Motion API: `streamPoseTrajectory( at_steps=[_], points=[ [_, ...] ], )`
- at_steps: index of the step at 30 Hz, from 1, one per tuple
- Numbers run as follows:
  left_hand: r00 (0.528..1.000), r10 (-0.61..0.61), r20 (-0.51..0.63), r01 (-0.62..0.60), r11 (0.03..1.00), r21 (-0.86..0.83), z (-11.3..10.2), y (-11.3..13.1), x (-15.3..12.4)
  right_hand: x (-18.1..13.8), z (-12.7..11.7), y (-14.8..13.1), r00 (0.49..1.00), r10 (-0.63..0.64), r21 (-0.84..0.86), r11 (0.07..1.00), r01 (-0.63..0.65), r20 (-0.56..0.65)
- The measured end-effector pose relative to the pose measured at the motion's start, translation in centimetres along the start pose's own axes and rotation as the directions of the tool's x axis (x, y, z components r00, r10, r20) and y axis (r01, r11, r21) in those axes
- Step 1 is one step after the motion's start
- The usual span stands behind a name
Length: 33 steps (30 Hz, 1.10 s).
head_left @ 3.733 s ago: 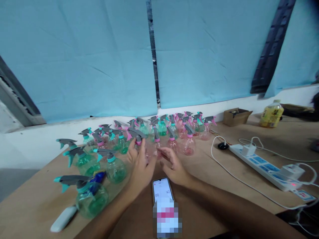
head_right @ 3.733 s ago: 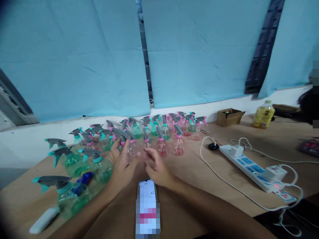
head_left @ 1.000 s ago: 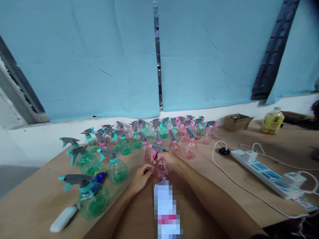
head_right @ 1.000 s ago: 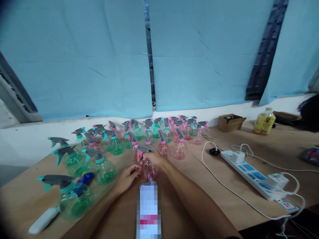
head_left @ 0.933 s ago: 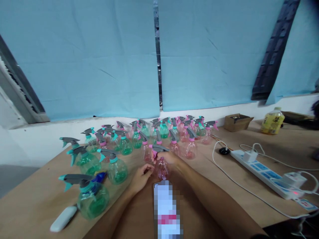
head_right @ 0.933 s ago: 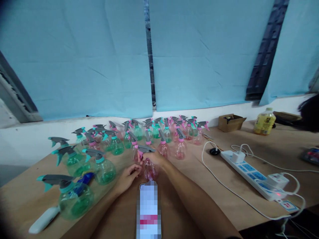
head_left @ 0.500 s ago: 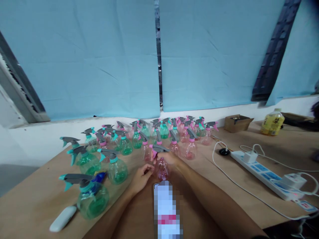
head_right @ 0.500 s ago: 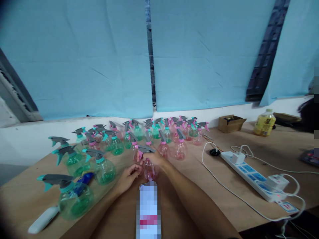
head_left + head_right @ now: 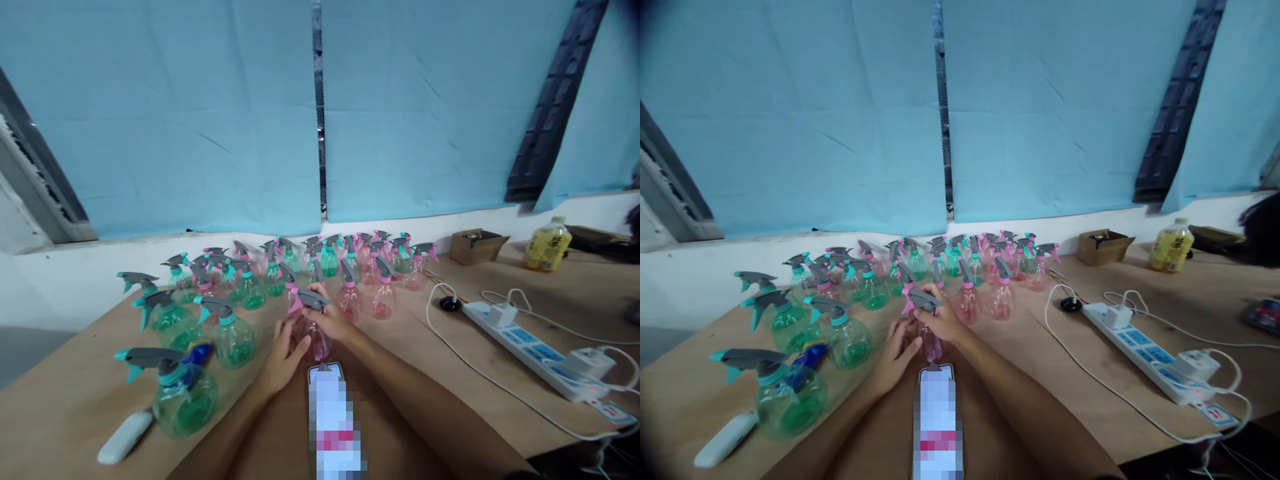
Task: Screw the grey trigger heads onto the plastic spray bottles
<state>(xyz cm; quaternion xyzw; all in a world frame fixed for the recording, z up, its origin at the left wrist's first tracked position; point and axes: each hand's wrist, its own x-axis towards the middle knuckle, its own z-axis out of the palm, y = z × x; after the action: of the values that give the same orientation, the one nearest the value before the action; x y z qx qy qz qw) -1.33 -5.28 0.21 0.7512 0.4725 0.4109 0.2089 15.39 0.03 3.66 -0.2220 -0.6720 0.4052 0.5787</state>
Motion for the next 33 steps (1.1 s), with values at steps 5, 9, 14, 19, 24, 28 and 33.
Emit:
streamPoseTrajectory(
  at_steps=[5, 9, 14, 19, 24, 28, 33],
  points=[
    [0.994, 0.087, -0.073, -0.073, 0.981, 0.181, 0.6, 1.2, -0.6, -0.5, 2.2, -0.6, 0.996, -0.083, -0.128, 0.989, 0.079, -0.031],
    [0.985, 0.058, -0.164, -0.018, 0.971, 0.237, 0.8, 1.3, -0.5, -0.3, 2.9, -0.7, 0.992, -0.121, -0.185, 0.975, 0.123, 0.024],
    [0.965, 0.054, -0.257, 0.008, 0.973, 0.232, 0.0, -0.4, -1.5, 0.2, 1.4, -3.4, 0.945, -0.200, -0.108, 0.966, 0.234, 0.257],
    [0.948, 0.085, -0.306, 0.008, 0.956, 0.292, -0.8, -1.6, -2.6, 3.2, 1.1, -4.8, 0.979, -0.199, -0.247, 0.948, 0.201, 0.031],
    [0.919, 0.219, -0.328, -0.064, 0.903, 0.424, -1.0, -0.4, -3.1, 8.2, 2.4, -2.6, 0.998, 0.058, -0.429, 0.902, -0.041, 0.027],
    [0.956, 0.206, -0.207, -0.085, 0.875, 0.476, -1.3, 1.6, -4.1, 9.7, 3.0, -2.0, 0.973, 0.223, -0.563, 0.812, -0.155, 0.055],
    [0.985, 0.167, -0.047, -0.128, 0.880, 0.458, -1.6, 2.7, -5.1, 9.2, 3.4, -2.1, 0.953, 0.288, -0.633, 0.756, -0.166, 0.094]
  ],
)
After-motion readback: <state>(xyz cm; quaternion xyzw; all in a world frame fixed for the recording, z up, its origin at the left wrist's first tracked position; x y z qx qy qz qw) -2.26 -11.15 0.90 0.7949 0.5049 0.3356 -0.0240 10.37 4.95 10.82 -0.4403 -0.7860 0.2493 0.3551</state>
